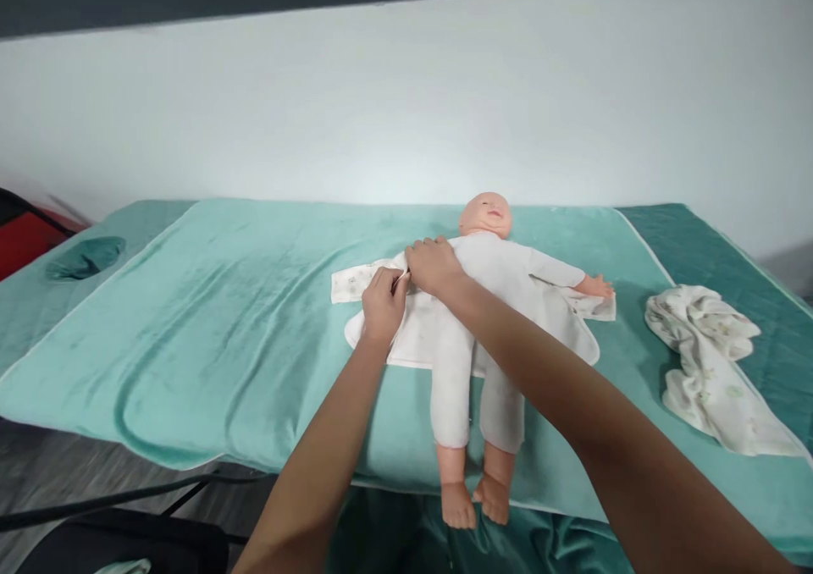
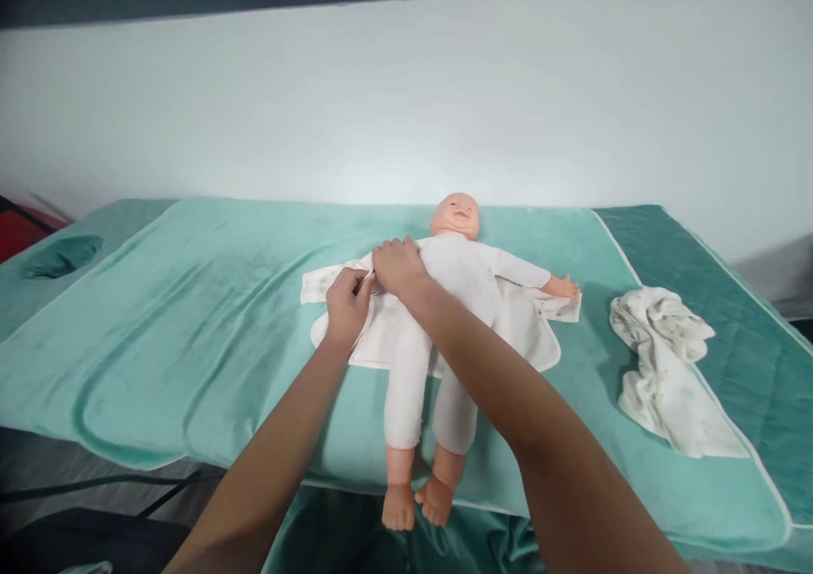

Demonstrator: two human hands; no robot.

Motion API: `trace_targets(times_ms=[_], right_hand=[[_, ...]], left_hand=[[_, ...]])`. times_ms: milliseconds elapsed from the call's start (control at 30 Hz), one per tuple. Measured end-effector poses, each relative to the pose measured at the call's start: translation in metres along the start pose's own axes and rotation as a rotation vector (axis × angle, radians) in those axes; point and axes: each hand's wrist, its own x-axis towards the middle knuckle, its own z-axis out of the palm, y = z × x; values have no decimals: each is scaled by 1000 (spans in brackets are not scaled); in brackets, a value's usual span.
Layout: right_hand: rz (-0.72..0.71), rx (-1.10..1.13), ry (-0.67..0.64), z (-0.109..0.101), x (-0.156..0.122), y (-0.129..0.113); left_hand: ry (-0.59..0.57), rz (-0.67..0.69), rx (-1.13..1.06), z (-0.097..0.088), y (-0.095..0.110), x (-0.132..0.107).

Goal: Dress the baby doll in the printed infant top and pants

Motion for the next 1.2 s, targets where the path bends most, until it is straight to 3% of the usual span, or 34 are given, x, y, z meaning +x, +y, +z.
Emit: trace_targets(times_ms=[100,233,300,400,500,567,733,867,1000,1200], right_hand=[[10,24,42,-8,-6,7],[106,182,168,-23,-36,43],[224,276,296,-24,-59,64],[520,300,501,-17,-96,87],[750,298,400,-6,-125,97],[805,285,288,-2,-136,101],[765,275,231,-5,-140,106],[756,375,199,-5,-141,109],[740,638,303,2,-143,110],[543,1082,516,21,-131,107]], left_hand=[[56,-93,22,0,-4,3],[82,-216,61,-1,-7,3],[57,-257,92,1,-6,3],[31,-319,117,3,-4,5],[-16,-332,79,3,-2,7],[-29,-320,-4,2,2,9],[49,-330,-213,-1,21,18],[-12,-315,-298,-1,38,32],[-81,-359,-380,4,49,44],[-80,-367,-475,13,59,58]])
